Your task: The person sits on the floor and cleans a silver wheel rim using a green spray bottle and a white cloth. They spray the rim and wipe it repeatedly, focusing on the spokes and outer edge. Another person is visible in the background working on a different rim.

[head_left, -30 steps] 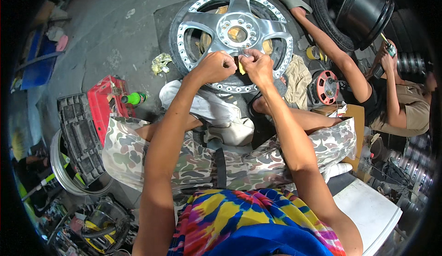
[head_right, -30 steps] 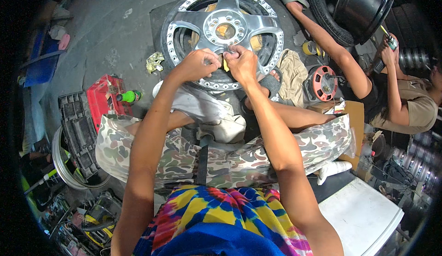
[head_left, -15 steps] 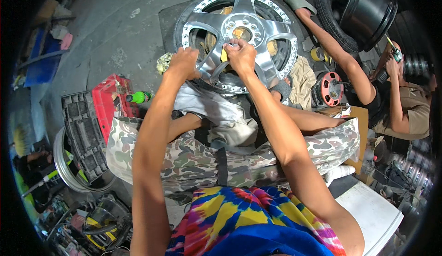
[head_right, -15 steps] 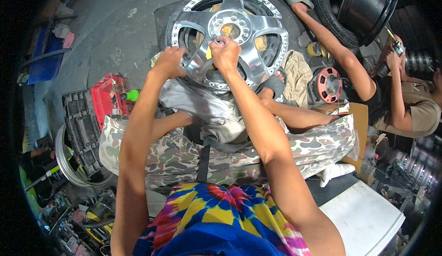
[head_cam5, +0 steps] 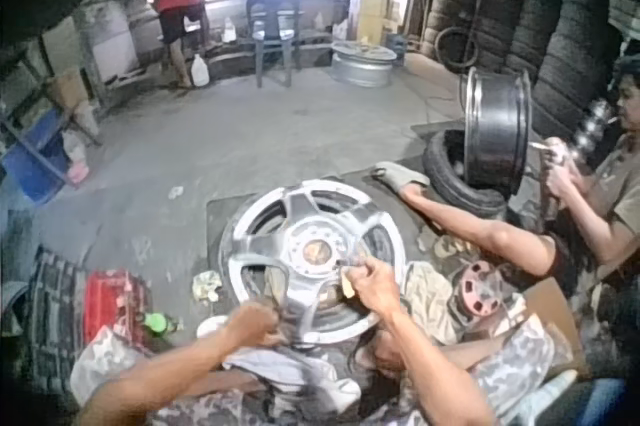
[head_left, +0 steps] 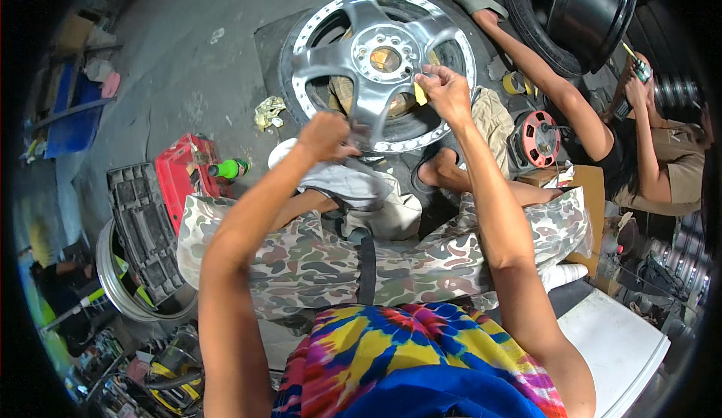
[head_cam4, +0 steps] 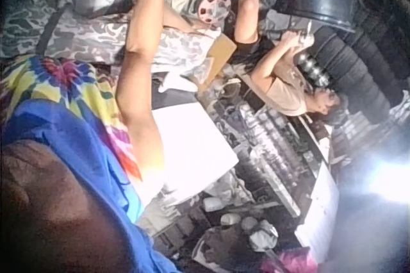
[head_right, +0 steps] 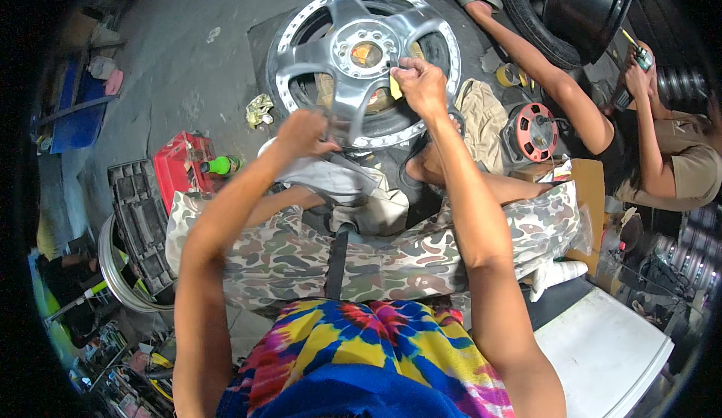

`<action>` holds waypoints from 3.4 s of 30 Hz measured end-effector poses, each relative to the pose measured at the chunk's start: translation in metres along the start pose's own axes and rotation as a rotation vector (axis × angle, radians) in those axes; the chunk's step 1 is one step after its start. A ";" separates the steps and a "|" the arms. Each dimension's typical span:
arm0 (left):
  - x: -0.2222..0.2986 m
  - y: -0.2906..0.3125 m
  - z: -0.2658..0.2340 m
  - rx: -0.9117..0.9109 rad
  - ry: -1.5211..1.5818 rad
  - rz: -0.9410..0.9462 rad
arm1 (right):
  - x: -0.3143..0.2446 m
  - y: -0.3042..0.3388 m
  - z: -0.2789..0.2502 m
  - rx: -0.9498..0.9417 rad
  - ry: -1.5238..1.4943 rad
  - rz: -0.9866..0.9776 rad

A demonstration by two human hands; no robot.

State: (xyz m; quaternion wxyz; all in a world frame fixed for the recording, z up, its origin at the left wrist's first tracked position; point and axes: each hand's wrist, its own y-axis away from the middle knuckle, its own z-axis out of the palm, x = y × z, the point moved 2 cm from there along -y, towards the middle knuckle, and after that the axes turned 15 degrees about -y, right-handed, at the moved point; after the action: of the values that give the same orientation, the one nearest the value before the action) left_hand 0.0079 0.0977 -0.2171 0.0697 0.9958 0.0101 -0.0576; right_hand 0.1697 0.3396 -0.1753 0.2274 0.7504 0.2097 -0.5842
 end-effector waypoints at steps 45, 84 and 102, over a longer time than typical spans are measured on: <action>0.027 -0.041 -0.053 0.456 0.877 -0.242 | -0.009 0.041 0.043 -0.055 0.103 -0.034; -0.009 0.004 0.021 0.351 0.368 -0.619 | -0.010 0.012 0.126 0.087 -0.252 0.050; 0.095 -0.057 -0.010 0.081 1.034 -0.524 | 0.000 0.012 0.021 -0.241 0.145 -0.036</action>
State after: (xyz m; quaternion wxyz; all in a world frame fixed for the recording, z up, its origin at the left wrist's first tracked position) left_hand 0.1015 0.1564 -0.2256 0.0010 0.8607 0.2867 0.4207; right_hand 0.1600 0.3174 -0.1787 0.2898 0.7538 0.3078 -0.5031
